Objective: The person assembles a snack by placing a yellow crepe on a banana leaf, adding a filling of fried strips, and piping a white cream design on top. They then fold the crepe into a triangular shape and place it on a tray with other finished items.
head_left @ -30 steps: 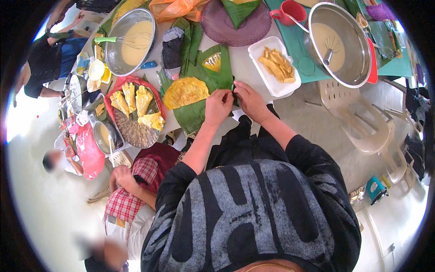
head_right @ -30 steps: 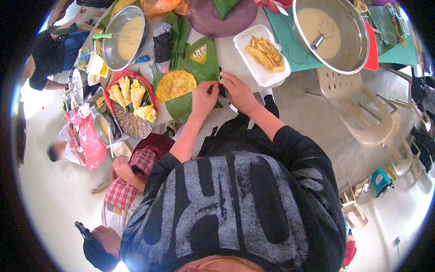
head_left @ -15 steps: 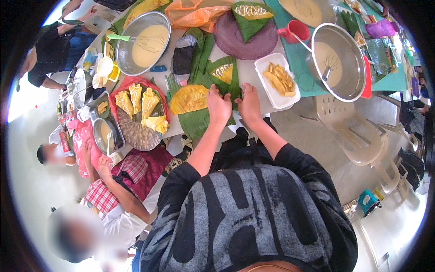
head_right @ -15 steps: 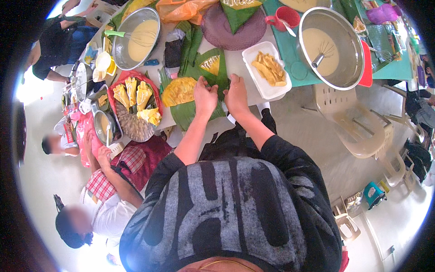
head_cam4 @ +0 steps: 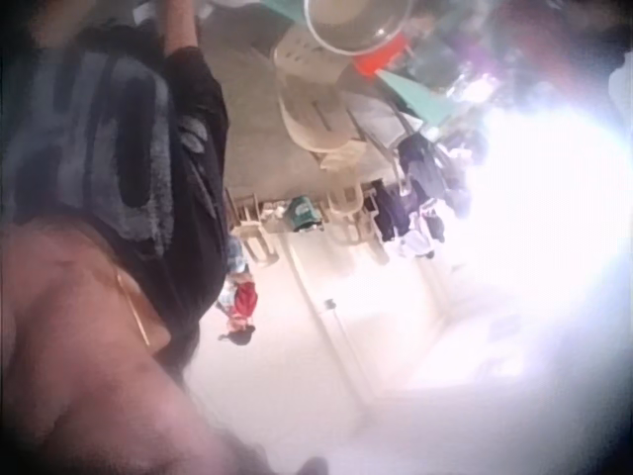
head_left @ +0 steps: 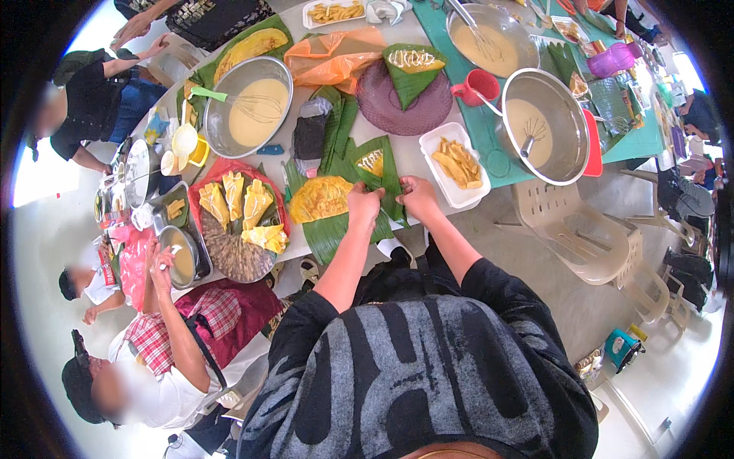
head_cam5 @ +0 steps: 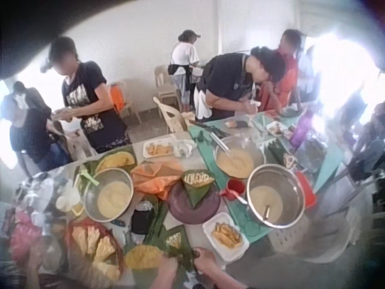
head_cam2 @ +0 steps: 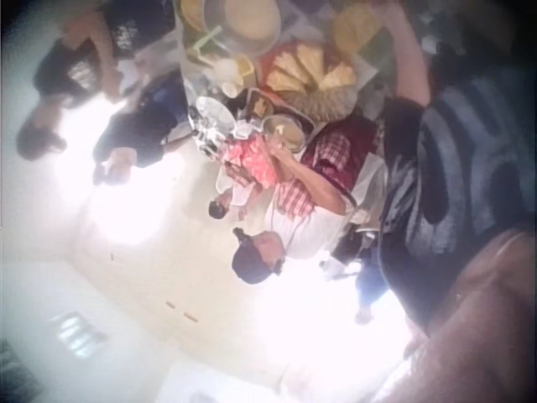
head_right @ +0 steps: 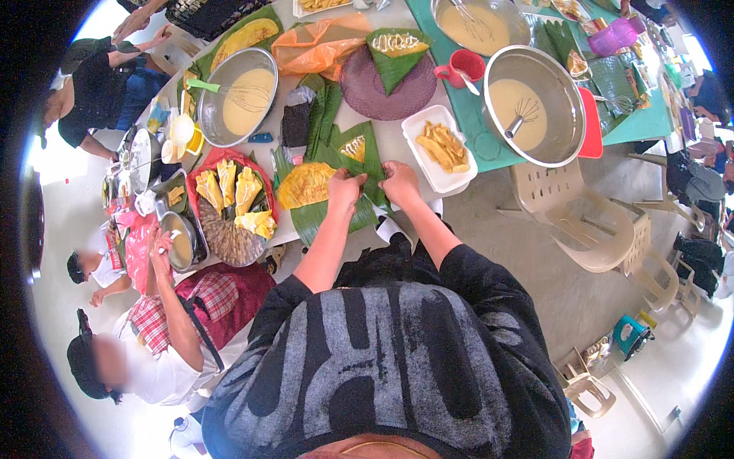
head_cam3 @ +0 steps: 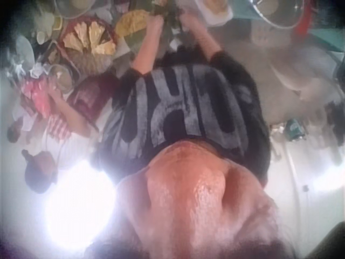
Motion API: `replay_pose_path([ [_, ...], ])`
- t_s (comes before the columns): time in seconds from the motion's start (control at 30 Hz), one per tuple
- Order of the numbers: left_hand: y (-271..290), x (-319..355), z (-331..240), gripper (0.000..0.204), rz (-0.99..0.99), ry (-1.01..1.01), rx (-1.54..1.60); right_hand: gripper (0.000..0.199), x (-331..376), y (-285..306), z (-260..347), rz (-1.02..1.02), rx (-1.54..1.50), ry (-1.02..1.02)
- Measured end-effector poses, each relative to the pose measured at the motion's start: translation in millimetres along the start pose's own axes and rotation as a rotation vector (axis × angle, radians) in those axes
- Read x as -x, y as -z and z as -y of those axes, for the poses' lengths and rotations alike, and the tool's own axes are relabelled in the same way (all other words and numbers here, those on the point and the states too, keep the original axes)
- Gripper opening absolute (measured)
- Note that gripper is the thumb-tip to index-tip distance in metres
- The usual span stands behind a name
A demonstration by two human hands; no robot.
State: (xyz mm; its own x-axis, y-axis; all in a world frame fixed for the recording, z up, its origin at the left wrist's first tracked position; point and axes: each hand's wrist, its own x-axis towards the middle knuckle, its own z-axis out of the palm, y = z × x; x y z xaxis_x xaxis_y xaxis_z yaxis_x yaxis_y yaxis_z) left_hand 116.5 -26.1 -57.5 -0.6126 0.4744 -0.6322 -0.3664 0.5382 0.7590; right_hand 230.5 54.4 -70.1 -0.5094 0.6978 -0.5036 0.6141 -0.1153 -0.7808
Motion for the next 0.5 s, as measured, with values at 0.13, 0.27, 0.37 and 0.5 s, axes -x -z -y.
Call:
replay_pose_path([
  [0.13, 3, 16, -11, 0.03, 0.103, 0.221, 0.347, 0.039, 7, 7, 3, -0.039, 0.075, 0.086],
  [0.27, 2, 29, -13, 0.035, 0.105, 0.166, 0.338, 0.036, 10, 16, 2, 0.035, -0.086, 0.118],
  [0.37, 9, 38, -11, 0.04, 0.186, 0.133, 0.43, 0.037, 19, 27, 14, 0.104, -0.156, 0.112],
  [0.5, 13, 46, -56, 0.042, 0.202, -0.009, 0.344, 0.036, 24, 62, 70, 0.117, -0.063, 0.251],
])
